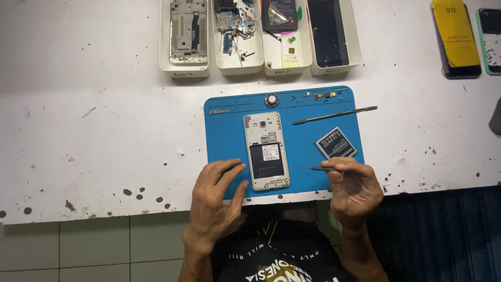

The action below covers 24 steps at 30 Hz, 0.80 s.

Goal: Repairing a mobile phone by installing internal components and using a precision tool for adjustments

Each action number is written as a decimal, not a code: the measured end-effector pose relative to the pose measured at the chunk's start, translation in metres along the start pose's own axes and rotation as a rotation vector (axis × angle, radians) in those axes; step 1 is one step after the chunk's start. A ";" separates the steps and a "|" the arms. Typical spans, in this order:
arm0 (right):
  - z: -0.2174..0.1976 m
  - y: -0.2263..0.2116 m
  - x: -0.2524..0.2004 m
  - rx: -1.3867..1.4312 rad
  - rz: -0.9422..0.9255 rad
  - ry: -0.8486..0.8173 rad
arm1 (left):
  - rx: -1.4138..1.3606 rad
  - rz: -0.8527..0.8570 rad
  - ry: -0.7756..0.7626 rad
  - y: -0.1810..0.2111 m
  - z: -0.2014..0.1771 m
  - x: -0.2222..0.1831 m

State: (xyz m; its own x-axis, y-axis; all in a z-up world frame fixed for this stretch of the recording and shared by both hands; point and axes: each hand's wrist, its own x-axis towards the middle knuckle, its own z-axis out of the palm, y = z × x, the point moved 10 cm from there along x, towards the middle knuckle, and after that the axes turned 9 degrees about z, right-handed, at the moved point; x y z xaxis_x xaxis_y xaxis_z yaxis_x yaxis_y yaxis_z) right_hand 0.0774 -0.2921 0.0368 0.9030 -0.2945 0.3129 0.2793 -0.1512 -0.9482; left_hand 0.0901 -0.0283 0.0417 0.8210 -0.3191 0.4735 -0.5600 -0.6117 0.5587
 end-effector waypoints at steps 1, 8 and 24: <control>0.000 -0.001 0.005 0.001 -0.001 0.007 | 0.000 0.006 -0.004 0.001 0.000 0.002; 0.048 -0.031 0.040 -0.334 -0.194 -0.185 | 0.112 0.035 -0.200 0.004 0.016 0.018; 0.062 -0.012 0.047 -0.586 -0.188 -0.237 | 0.125 0.009 -0.107 -0.001 0.016 0.022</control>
State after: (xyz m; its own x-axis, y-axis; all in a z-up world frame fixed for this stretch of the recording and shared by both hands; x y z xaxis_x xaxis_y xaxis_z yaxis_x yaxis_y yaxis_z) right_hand 0.1372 -0.2460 0.0593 0.9222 -0.0074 0.3868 0.2759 -0.6882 -0.6710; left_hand 0.1109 -0.0461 0.0406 0.8270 -0.3956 0.3993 -0.5544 -0.6917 0.4629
